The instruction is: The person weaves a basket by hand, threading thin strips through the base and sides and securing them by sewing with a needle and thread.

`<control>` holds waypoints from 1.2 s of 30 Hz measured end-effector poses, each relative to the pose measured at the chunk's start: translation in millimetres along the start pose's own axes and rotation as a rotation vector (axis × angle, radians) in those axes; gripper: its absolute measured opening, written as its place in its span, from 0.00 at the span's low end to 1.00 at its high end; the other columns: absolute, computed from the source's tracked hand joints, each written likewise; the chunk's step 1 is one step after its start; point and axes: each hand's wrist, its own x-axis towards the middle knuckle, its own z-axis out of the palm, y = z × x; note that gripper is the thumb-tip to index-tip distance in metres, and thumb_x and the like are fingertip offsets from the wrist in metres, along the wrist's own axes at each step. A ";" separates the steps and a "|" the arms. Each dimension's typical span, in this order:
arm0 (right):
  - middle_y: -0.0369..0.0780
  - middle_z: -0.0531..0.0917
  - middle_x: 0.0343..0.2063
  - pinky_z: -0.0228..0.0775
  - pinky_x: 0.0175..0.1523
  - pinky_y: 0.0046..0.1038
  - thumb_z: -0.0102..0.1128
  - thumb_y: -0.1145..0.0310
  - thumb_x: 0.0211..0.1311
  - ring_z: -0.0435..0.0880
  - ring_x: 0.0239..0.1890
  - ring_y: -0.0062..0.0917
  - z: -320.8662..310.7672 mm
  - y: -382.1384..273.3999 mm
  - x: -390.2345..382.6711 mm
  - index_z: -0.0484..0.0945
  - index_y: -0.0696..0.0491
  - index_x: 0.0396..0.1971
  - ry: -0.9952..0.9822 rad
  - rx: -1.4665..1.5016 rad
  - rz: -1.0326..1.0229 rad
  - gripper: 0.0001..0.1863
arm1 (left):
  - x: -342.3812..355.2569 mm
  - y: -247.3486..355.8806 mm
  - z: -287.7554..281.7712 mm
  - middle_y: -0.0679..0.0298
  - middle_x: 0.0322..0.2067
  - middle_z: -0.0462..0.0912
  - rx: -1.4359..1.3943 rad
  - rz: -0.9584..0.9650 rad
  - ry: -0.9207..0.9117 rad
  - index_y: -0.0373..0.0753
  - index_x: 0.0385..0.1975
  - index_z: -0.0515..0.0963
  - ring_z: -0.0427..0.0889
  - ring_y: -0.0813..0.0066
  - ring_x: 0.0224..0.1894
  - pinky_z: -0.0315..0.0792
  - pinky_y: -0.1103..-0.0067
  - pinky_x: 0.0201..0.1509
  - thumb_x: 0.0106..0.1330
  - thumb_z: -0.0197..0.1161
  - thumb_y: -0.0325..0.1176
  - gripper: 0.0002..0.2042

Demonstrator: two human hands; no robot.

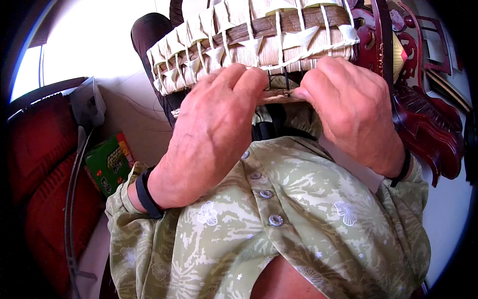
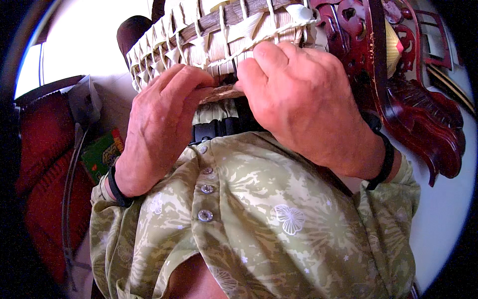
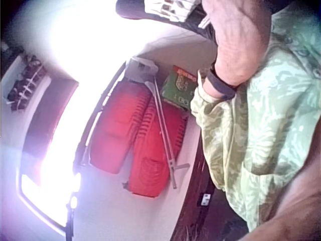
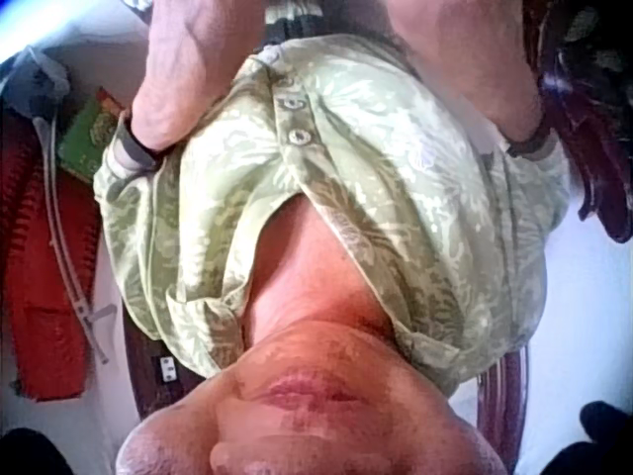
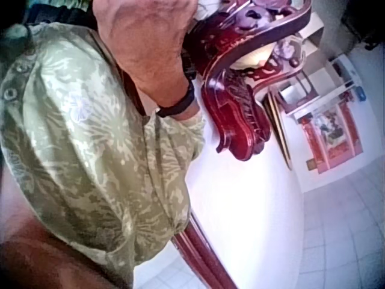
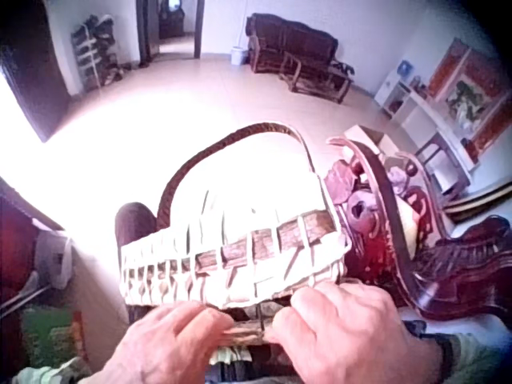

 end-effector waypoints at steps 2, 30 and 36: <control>0.41 0.71 0.24 0.69 0.30 0.35 0.68 0.73 0.52 0.77 0.26 0.37 -3.6 -3.0 2.9 0.72 0.56 0.28 -0.027 0.002 0.022 0.11 | 0.3 4.7 -2.6 0.55 0.27 0.79 -0.091 -0.019 -0.063 0.35 0.39 0.77 0.81 0.57 0.28 0.74 0.71 0.33 0.66 0.60 0.24 0.04; 0.43 0.77 0.28 0.72 0.36 0.36 0.64 0.80 0.49 0.80 0.31 0.39 -13.4 -23.3 4.7 0.76 0.57 0.29 -0.037 -0.043 0.121 0.07 | -26.4 -29.0 20.3 0.56 0.28 0.80 -0.229 0.152 0.036 0.38 0.37 0.76 0.80 0.53 0.27 0.72 0.67 0.28 0.61 0.61 0.22 0.07; 0.44 0.74 0.32 0.71 0.40 0.37 0.64 0.81 0.47 0.79 0.36 0.39 1.7 -24.2 11.6 0.77 0.59 0.36 0.054 -0.099 0.084 0.13 | -14.2 -37.1 14.9 0.57 0.31 0.76 -0.120 0.210 0.162 0.37 0.37 0.76 0.79 0.49 0.32 0.72 0.64 0.31 0.60 0.61 0.20 0.07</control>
